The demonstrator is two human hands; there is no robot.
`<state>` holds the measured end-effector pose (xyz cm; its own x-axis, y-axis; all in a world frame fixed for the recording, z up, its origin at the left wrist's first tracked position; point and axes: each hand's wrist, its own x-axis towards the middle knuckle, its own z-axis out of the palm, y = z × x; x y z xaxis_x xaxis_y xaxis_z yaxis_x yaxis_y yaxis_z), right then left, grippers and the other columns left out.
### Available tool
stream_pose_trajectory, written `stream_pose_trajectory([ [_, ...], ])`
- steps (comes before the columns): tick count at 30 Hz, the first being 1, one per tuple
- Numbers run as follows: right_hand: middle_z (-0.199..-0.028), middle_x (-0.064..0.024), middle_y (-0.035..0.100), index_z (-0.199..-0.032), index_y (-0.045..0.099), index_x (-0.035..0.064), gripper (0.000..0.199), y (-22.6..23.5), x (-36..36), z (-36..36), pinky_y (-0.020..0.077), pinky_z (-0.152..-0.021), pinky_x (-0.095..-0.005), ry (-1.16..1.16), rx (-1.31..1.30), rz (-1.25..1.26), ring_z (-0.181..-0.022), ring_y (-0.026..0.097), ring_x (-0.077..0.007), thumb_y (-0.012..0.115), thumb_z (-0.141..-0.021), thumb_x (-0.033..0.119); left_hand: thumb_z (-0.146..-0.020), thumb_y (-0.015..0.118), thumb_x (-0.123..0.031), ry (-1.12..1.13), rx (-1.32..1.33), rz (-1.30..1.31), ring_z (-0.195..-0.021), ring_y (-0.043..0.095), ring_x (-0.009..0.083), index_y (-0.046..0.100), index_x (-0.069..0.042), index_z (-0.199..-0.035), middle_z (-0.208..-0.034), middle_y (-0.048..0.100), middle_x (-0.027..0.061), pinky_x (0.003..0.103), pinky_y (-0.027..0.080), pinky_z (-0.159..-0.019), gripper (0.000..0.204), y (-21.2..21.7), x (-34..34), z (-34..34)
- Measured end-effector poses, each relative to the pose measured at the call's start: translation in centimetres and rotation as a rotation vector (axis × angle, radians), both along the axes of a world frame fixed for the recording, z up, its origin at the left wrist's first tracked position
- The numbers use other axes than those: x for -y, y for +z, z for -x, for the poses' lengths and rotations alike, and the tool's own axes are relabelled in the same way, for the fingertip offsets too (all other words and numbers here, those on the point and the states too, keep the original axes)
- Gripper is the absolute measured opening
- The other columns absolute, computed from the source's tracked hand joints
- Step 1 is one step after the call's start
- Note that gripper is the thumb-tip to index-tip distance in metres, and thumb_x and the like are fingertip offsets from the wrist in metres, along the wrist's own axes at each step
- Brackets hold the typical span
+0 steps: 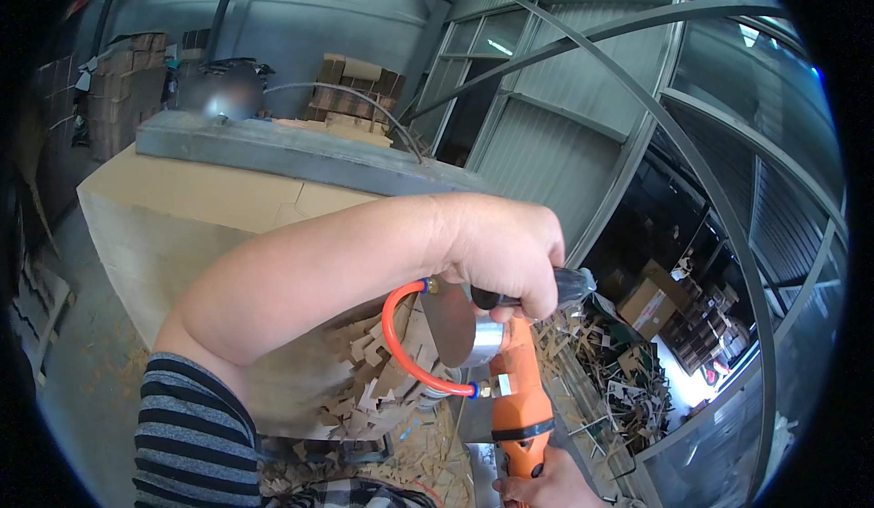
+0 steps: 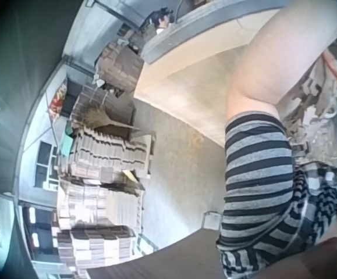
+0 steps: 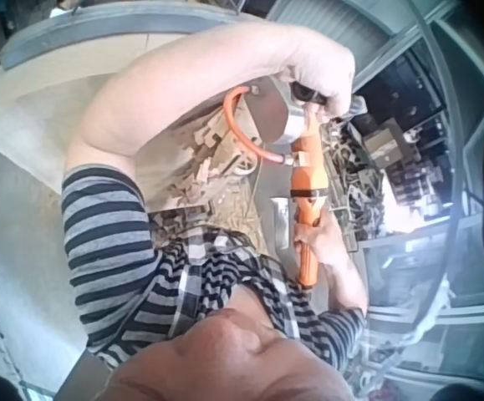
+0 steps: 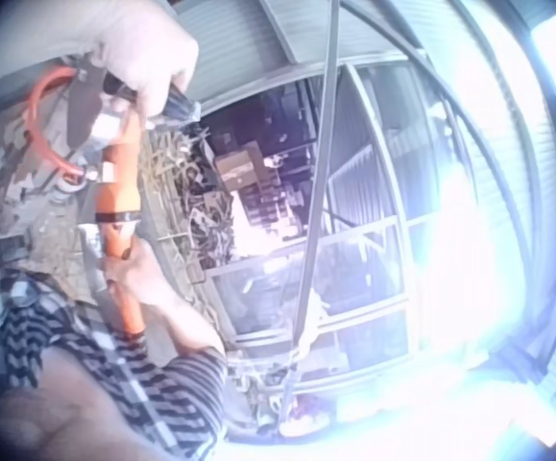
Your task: The person uses a handheld electric cutter to slice a stack of corrugated cardboard sheets into smaller pieces. The person repeatedly repositions the stack and continues cutting until the stack is reduced.
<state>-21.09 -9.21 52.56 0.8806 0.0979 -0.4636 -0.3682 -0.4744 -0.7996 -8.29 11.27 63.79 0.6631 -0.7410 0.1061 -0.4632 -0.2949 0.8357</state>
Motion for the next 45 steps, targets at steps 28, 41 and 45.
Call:
stream_pose_trajectory([
  [28,-0.065,-0.0087,0.057,-0.091,0.051,-0.0023,0.024,-2.1,1.1,-1.3,0.0468,-0.05,-0.0288,-0.05,0.039,-0.044,-0.054,0.059,-0.0176,0.066,-0.072,-0.004,-0.068,0.06,-0.005,0.031,0.065,-0.118,-0.045,0.052,0.0085,0.06,0.004,-0.083,-0.06,0.056,0.0047,0.025,0.044,-0.041,0.017,-1.1,-0.1,-0.3],
  [41,-0.067,-0.0056,0.059,-0.086,0.055,-0.0003,0.016,-3.8,2.1,-2.0,0.0478,-0.053,-0.0256,0.094,-0.115,-0.044,-0.055,0.059,-0.012,0.066,-0.077,0.006,-0.07,0.061,-0.006,0.026,-0.118,-0.084,-0.046,0.05,0.0067,0.06,0.003,-0.087,-0.061,0.055,0.0021,0.022,0.039,-0.038,0.019,-3.2,-0.1,-1.8],
  [45,-0.065,-0.0063,0.059,-0.085,0.055,-0.0004,0.016,-4.8,2.5,-2.2,0.0472,-0.052,-0.026,0.134,-0.122,-0.076,-0.053,0.059,-0.013,0.066,-0.076,0.006,-0.07,0.061,-0.006,0.04,-0.16,-0.055,-0.046,0.05,0.0065,0.06,0.003,-0.088,-0.063,0.056,0.0022,0.022,0.038,-0.038,0.021,-3.7,-0.2,-1.8],
])
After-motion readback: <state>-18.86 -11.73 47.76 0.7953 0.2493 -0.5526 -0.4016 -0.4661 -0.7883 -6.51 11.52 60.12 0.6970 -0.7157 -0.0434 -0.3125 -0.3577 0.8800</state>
